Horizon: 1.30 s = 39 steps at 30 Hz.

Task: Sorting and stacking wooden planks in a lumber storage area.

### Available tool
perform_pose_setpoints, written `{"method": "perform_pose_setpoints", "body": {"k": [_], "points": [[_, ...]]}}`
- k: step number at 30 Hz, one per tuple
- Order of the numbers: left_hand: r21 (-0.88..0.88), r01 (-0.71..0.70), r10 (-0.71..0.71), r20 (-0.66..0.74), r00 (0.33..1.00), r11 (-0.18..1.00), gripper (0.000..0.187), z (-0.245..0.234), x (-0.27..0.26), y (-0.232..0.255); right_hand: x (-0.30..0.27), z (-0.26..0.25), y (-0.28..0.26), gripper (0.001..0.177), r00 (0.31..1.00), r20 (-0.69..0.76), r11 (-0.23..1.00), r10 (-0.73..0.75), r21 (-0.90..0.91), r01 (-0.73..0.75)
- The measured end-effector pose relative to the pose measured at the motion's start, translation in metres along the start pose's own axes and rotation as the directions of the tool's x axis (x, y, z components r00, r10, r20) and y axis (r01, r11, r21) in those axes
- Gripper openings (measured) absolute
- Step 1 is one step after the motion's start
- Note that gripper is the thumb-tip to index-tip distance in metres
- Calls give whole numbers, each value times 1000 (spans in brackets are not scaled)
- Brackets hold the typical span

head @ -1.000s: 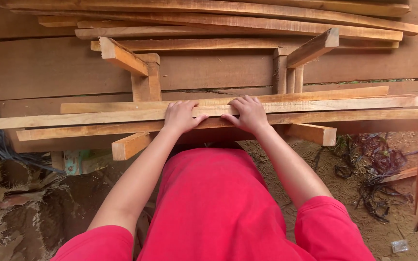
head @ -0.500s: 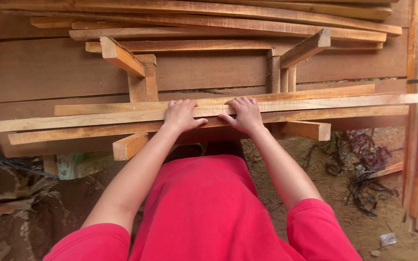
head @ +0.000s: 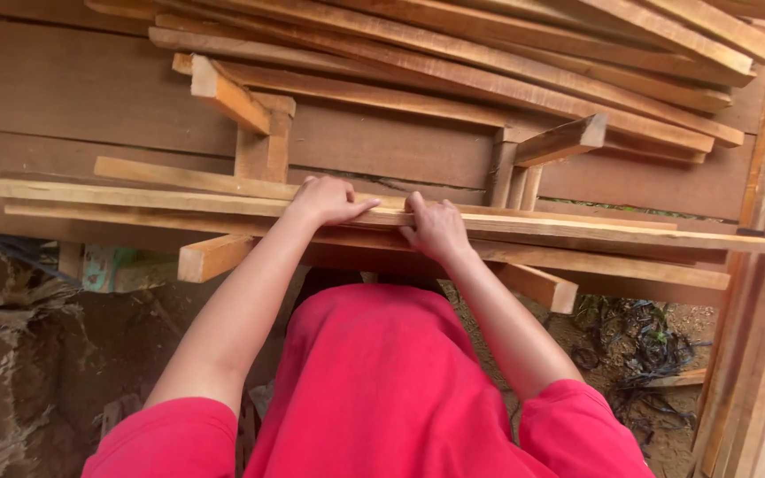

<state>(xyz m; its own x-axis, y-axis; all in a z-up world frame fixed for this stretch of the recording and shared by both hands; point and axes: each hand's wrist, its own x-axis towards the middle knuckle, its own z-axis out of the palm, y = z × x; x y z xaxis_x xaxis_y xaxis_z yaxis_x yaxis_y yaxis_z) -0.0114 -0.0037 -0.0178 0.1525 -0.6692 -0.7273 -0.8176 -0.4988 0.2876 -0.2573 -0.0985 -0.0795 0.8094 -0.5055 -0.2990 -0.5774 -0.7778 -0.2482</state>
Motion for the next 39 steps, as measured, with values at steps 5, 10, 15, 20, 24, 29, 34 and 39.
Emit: {"method": "perform_pose_setpoints", "body": {"k": [5, 10, 15, 20, 24, 29, 34, 39], "points": [[79, 32, -30, -20, 999, 996, 67, 13, 9, 6, -12, -39, -31, 46, 978, -176, 986, -109, 105, 129], [79, 48, -47, -13, 999, 996, 71, 10, 1, 1, -15, -19, -36, 45, 940, -329, 985, -94, 104, 135], [68, -4, 2, 38, 999, 998, 67, 0, -4, -1, -14, -10, -34, 46, 930, -360, 988, -78, 97, 120], [65, -33, 29, 51, 998, 997, 68, -5, -10, 4, -18, -16, -35, 47, 899, -429, 987, -85, 85, 134], [40, -23, 20, 64, 998, 999, 73, -12, -15, 3, -18, -26, -40, 47, 891, -450, 987, -63, 105, 122], [42, -28, 26, 48, 998, 999, 69, -3, -12, 5, -17, -20, -35, 46, 895, -442, 982, -69, 128, 138], [80, -88, 86, 20, 996, 993, 69, 14, -8, -6, -20, -17, -35, 43, 905, -418, 974, -80, 161, 160], [102, -135, 142, -65, 988, 986, 69, 34, -12, -11, -21, -7, -30, 44, 898, -426, 977, -107, 122, 175]]}}
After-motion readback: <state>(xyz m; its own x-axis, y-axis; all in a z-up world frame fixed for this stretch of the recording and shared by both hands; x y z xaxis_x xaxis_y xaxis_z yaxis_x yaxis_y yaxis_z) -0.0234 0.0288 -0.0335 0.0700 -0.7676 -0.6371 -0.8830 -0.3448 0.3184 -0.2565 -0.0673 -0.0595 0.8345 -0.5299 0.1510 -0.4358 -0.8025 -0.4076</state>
